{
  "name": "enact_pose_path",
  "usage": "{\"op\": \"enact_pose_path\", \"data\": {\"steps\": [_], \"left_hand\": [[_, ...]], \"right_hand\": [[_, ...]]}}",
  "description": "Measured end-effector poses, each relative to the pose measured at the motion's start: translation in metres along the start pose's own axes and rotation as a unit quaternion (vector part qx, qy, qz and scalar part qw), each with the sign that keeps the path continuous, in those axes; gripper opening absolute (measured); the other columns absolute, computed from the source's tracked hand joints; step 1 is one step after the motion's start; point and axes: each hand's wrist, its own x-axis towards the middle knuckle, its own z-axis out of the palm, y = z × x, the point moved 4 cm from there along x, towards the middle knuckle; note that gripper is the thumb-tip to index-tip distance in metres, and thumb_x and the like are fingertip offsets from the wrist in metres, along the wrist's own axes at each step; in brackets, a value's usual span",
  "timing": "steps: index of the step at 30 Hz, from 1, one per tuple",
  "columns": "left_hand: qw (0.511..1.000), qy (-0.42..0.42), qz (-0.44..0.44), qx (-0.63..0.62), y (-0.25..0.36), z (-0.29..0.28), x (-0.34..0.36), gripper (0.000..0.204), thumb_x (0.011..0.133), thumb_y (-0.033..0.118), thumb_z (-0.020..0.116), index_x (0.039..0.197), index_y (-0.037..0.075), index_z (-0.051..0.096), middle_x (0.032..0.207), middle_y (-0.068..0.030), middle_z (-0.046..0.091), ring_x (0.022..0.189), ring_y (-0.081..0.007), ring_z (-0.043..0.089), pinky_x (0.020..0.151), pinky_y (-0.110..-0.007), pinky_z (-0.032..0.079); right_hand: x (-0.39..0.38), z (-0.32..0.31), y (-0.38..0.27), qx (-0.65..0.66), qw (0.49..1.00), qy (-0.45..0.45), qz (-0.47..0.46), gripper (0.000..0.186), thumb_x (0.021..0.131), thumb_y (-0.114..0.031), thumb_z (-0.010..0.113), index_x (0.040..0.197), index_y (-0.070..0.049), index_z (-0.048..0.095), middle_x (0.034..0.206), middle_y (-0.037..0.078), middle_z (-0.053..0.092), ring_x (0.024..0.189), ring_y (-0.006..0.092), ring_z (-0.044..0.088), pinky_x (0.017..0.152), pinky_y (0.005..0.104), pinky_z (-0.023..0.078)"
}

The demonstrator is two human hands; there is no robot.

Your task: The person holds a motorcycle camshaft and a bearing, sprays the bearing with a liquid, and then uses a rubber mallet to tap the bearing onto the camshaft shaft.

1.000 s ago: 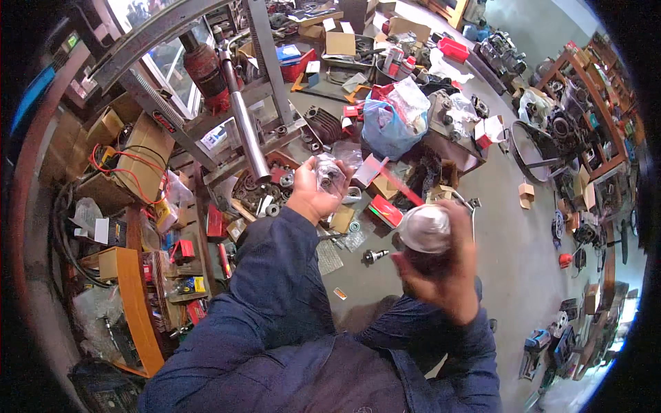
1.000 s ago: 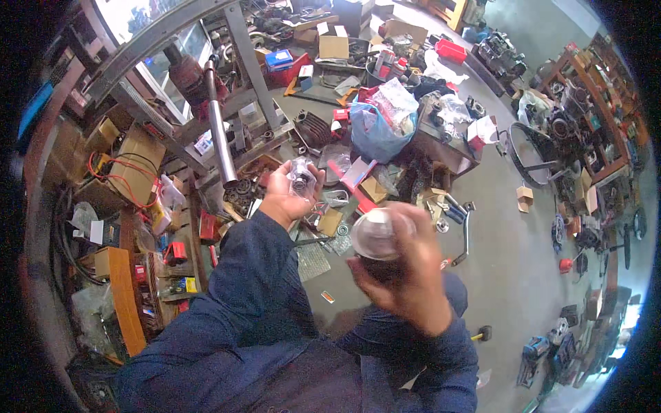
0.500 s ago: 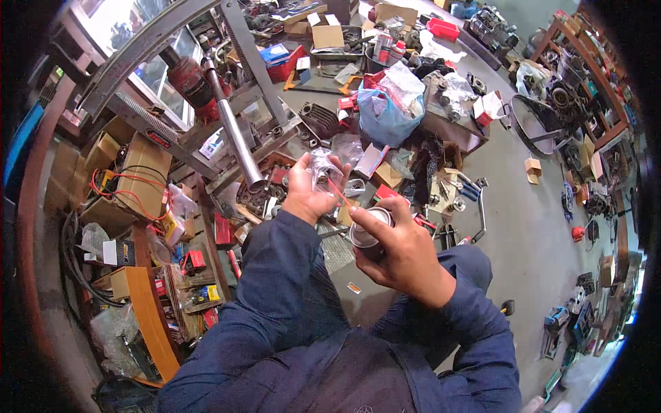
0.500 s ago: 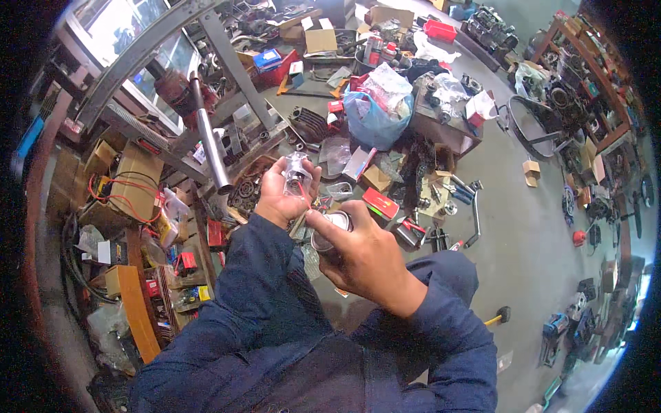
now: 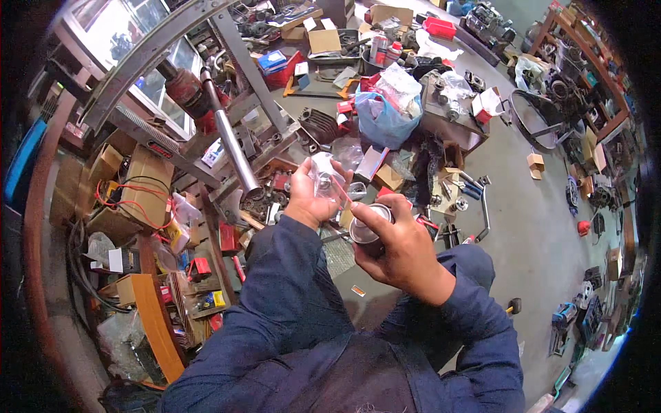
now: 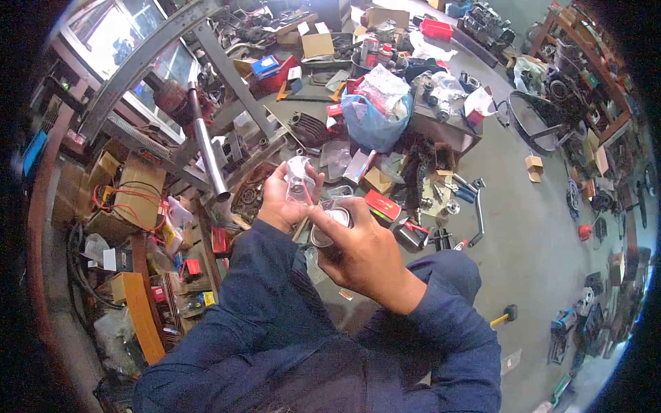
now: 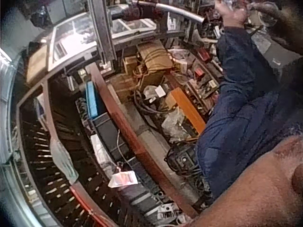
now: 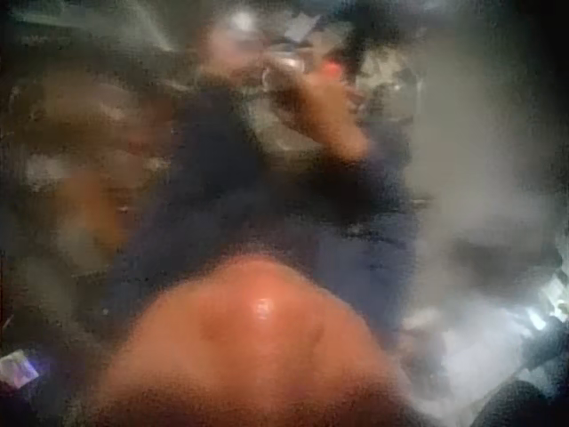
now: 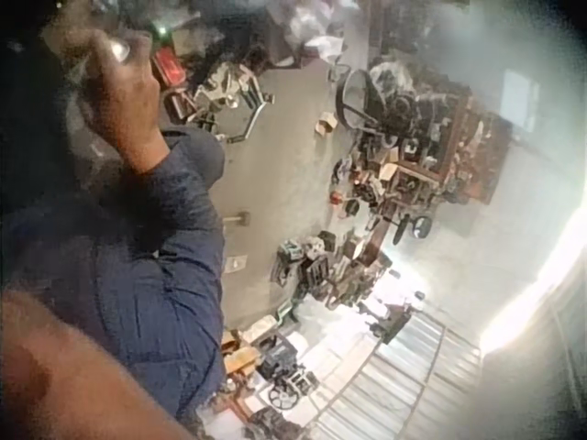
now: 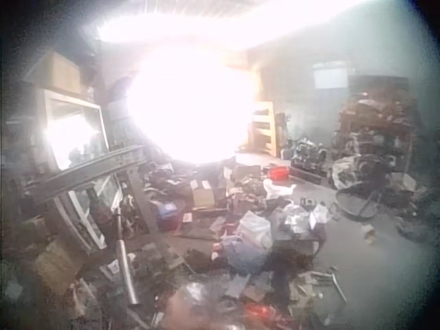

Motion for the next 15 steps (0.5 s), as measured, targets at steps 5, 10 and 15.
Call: {"op": "enact_pose_path", "data": {"steps": [5,10,15], "left_hand": [[1.000,-0.009,-0.014,-0.007,-0.0038,0.0054,-0.0039,0.044,0.102,0.046,0.040,0.103,0.007,0.060,0.088,-0.0080,0.065,0.083,-0.0252,0.067,0.091,-0.053,0.054],[0.998,-0.058,-0.003,0.020,-0.0036,0.0047,-0.0036,0.047,0.102,0.044,0.041,0.106,0.002,0.061,0.092,-0.0118,0.068,0.084,-0.0270,0.069,0.093,-0.053,0.054],[0.998,-0.053,-0.010,0.023,-0.0056,0.0077,-0.0057,0.050,0.103,0.046,0.039,0.111,0.002,0.060,0.097,-0.0126,0.067,0.089,-0.0277,0.068,0.093,-0.053,0.053]], "right_hand": [[-0.0020,0.0009,0.0022,0.009,1.000,-0.026,-0.006,0.074,0.069,-0.022,0.080,0.139,-0.024,0.053,0.116,0.020,0.053,0.089,0.0388,0.066,0.071,0.0450,0.058],[-0.0011,-0.0015,0.0022,-0.002,1.000,0.003,-0.007,0.073,0.069,-0.023,0.080,0.137,-0.023,0.054,0.116,0.019,0.053,0.089,0.0380,0.066,0.071,0.0448,0.058],[-0.0014,0.0003,0.0035,-0.008,1.000,0.018,-0.010,0.073,0.068,-0.021,0.081,0.136,-0.022,0.055,0.116,0.020,0.053,0.091,0.0384,0.065,0.072,0.0447,0.058]]}}
